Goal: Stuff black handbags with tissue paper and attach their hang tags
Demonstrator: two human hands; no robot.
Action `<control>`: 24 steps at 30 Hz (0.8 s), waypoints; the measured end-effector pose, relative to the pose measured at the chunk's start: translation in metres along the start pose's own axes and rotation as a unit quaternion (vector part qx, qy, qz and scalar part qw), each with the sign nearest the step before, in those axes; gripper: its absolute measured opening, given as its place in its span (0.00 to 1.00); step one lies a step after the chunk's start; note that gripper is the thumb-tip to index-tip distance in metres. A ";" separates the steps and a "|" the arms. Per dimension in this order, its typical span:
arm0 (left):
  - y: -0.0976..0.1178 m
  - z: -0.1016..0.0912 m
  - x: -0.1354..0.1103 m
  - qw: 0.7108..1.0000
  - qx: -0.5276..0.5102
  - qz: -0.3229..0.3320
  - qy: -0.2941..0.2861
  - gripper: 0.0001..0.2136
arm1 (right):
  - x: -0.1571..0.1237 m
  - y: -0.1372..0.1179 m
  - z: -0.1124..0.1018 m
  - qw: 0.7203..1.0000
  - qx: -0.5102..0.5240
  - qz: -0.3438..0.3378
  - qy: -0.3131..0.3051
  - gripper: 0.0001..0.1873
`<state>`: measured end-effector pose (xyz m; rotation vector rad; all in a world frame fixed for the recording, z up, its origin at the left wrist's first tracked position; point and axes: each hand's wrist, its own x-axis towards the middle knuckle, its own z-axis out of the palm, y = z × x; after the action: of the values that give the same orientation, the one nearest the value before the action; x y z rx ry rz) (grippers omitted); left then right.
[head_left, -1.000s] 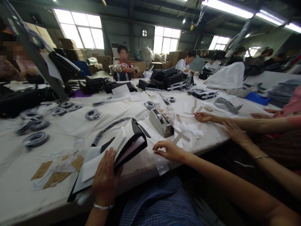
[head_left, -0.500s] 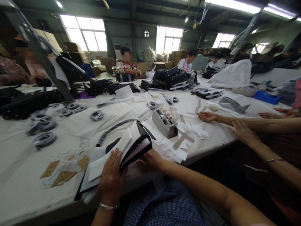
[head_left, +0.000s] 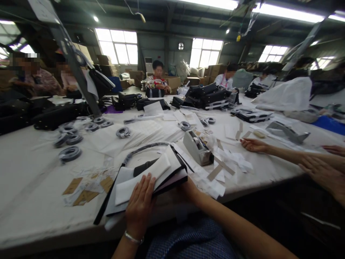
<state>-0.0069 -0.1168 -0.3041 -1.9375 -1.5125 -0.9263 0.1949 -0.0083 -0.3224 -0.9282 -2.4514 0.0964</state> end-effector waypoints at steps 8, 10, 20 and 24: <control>0.009 0.006 -0.004 0.996 0.053 0.059 -0.047 0.22 | -0.043 -0.027 -0.101 0.981 0.182 -0.061 -0.034 0.08; 0.011 0.005 -0.006 0.994 0.057 0.072 -0.062 0.23 | -0.024 -0.031 -0.120 0.975 0.212 -0.048 0.036 0.08; 0.017 -0.003 -0.008 0.990 0.051 0.102 -0.080 0.24 | 0.127 0.021 -0.069 0.959 0.012 0.189 -0.212 0.11; 0.018 -0.003 -0.008 0.990 0.051 0.104 -0.082 0.25 | 0.147 0.027 -0.038 0.933 -0.024 0.256 -0.251 0.25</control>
<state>0.0091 -0.1280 -0.3080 -2.0906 -1.3826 -0.6031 0.1358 0.1016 -0.2312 -1.7262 -2.5861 0.5140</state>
